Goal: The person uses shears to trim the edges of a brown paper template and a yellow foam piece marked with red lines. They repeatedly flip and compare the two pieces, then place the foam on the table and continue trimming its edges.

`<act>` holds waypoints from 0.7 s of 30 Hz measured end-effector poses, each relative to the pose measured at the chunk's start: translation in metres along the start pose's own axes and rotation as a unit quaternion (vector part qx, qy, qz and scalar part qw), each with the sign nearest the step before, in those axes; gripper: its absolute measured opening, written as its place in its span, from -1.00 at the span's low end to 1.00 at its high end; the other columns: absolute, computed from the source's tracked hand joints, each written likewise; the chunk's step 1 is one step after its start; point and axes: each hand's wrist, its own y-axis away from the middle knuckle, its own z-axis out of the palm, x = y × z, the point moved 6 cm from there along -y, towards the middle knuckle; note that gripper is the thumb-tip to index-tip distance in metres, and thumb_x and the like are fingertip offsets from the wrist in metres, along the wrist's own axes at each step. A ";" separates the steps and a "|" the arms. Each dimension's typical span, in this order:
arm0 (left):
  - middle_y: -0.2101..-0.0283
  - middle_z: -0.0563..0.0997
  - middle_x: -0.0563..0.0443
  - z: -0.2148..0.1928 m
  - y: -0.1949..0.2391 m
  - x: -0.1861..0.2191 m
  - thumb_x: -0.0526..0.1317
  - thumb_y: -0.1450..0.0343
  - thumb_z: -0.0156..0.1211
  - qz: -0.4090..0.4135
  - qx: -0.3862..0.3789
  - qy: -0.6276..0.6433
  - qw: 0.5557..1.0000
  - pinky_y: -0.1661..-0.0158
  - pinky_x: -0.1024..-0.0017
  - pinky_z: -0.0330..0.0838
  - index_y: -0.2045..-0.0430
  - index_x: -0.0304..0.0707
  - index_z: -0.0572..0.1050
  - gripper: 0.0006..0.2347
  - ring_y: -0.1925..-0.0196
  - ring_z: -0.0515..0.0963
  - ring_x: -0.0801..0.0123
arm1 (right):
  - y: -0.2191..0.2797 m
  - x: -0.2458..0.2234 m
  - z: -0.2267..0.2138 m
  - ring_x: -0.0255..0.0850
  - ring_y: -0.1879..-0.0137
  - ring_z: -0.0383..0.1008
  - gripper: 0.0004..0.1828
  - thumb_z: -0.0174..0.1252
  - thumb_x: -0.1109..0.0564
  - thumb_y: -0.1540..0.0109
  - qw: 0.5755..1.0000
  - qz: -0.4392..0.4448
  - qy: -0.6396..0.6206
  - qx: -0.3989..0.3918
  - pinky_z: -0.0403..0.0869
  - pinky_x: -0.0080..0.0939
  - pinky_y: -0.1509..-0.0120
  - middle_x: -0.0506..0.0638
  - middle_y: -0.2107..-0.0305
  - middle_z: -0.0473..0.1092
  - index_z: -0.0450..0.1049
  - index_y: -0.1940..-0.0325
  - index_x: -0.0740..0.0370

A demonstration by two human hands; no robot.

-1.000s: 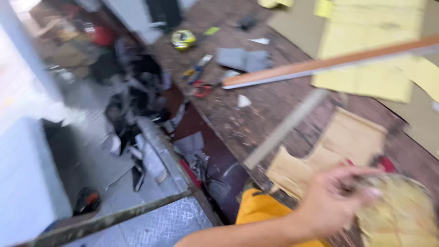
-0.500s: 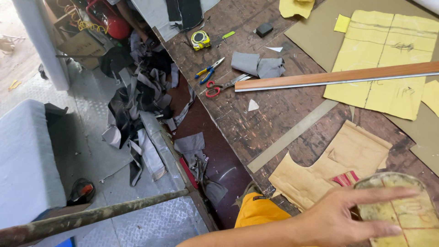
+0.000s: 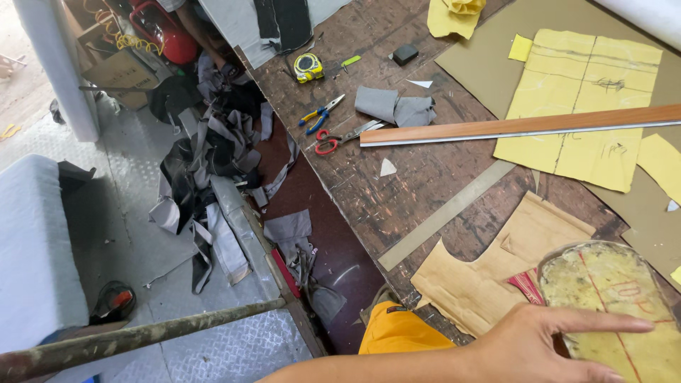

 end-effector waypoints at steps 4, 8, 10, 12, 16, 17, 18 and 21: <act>-0.23 0.49 -0.06 -0.002 -0.005 -0.002 -0.28 -0.47 0.31 -0.007 0.053 -0.020 0.998 -0.41 0.53 0.32 -0.26 -0.17 0.41 -0.58 -0.28 0.44 0.53 | 0.005 -0.010 0.009 -0.09 0.29 0.58 -0.65 0.20 0.31 -0.27 1.000 -0.001 0.002 -0.009 0.55 -0.18 0.14 0.25 0.34 0.53 0.46 -0.13 0.49; -0.26 0.53 -0.12 -0.010 -0.017 0.013 -0.29 -0.42 0.35 -0.013 0.140 -0.003 0.990 -0.35 0.48 0.37 -0.27 -0.30 0.45 -0.53 -0.25 0.49 0.49 | 0.015 -0.030 0.012 -0.10 0.28 0.58 -0.67 0.19 0.29 -0.27 0.999 0.014 0.011 -0.034 0.54 -0.19 0.13 0.24 0.34 0.53 0.47 -0.11 0.49; -0.22 0.56 -0.17 -0.016 -0.023 0.026 -0.33 -0.40 0.37 -0.019 0.191 0.015 0.981 -0.25 0.46 0.42 -0.30 -0.40 0.44 -0.49 -0.18 0.51 0.44 | 0.028 -0.033 0.013 -0.10 0.28 0.57 -0.68 0.19 0.28 -0.28 0.998 0.031 0.020 -0.057 0.53 -0.20 0.13 0.24 0.35 0.53 0.48 -0.10 0.49; -0.14 0.58 -0.17 -0.024 -0.028 0.034 -0.41 -0.37 0.37 -0.023 0.233 0.132 0.963 -0.13 0.42 0.51 -0.33 -0.46 0.38 -0.44 -0.08 0.57 0.38 | 0.037 -0.024 0.005 -0.10 0.28 0.57 -0.69 0.19 0.28 -0.28 0.994 0.061 0.045 -0.082 0.53 -0.20 0.12 0.23 0.35 0.52 0.49 -0.09 0.49; -0.05 0.63 -0.27 -0.033 -0.028 0.036 -0.55 -0.27 0.30 -0.041 0.305 0.202 0.930 0.02 0.33 0.58 -0.35 -0.42 0.29 -0.34 0.04 0.66 0.24 | 0.065 0.018 -0.030 -0.20 0.33 0.50 -0.73 0.21 0.25 -0.26 0.999 -0.003 -0.035 -0.018 0.47 -0.25 0.19 0.13 0.40 0.48 0.52 -0.02 0.44; -0.07 0.62 -0.29 -0.036 -0.025 0.042 -0.58 -0.25 0.30 -0.015 0.324 0.194 0.926 0.01 0.31 0.57 -0.34 -0.45 0.30 -0.34 0.04 0.67 0.23 | 0.064 0.032 -0.032 -0.17 0.33 0.49 -0.72 0.24 0.21 -0.26 1.000 0.023 -0.001 0.008 0.45 -0.21 0.19 0.14 0.39 0.46 0.53 -0.03 0.42; -0.09 0.61 -0.29 -0.036 -0.023 0.046 -0.59 -0.25 0.29 -0.013 0.331 0.179 0.927 0.00 0.32 0.57 -0.33 -0.46 0.29 -0.34 0.02 0.66 0.25 | 0.067 0.045 -0.038 -0.15 0.32 0.48 -0.70 0.26 0.17 -0.27 0.998 0.050 0.032 0.034 0.43 -0.16 0.19 0.14 0.39 0.45 0.54 -0.03 0.39; -0.13 0.60 -0.29 -0.035 -0.026 0.054 -0.61 -0.25 0.27 0.001 0.344 0.130 0.930 -0.02 0.34 0.55 -0.32 -0.51 0.28 -0.35 -0.01 0.65 0.26 | 0.082 0.069 -0.055 -0.09 0.22 0.53 -0.56 0.32 0.16 -0.18 0.943 0.024 0.309 0.121 0.50 -0.06 0.08 0.12 0.19 0.42 0.49 -0.14 0.25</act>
